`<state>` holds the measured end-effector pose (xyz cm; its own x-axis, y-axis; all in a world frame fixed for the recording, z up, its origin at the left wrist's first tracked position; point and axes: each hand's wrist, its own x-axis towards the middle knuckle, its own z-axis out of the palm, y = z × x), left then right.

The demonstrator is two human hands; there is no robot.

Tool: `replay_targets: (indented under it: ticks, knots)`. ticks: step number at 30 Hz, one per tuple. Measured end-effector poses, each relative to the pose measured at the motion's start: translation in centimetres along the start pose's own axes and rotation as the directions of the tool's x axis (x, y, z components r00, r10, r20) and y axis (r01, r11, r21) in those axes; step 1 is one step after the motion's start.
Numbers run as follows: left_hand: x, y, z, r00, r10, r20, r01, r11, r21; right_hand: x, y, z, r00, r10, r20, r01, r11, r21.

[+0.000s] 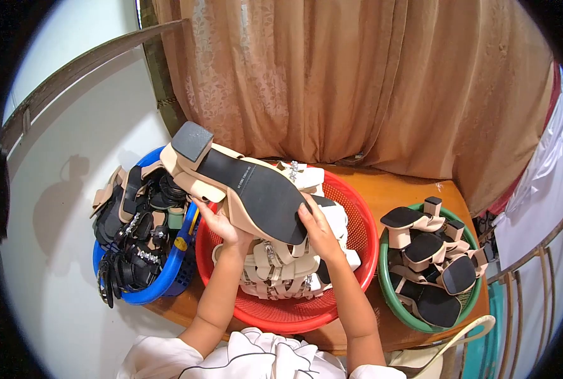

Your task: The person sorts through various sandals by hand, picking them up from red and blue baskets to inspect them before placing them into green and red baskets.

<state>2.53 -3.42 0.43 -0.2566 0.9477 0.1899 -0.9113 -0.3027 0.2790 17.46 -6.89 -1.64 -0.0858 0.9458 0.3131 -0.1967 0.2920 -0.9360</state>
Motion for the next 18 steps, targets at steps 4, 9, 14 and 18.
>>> replay_targets:
  ticks: [4,9,14,18]
  knots:
    - [0.3,-0.1,-0.5,0.998,0.060,0.014,-0.060,0.998,0.006,0.1,0.0,-0.2,0.999,0.013,0.035,-0.014,0.999,0.044]
    - [0.3,-0.2,-2.3,0.963,-0.085,0.254,0.127,0.980,-0.154,-0.7,0.2,-0.2,0.966,0.247,0.076,-0.258,0.939,0.229]
    - [-0.4,0.3,-0.8,0.950,-0.183,0.252,0.080,0.926,0.370,-0.5,0.1,-0.2,0.978,0.202,0.057,-0.210,0.941,0.265]
    - [-0.2,0.3,-0.5,0.923,-0.329,0.200,0.245,0.902,0.355,-0.1,-0.2,-0.9,0.985,0.165,-0.050,-0.144,0.946,0.290]
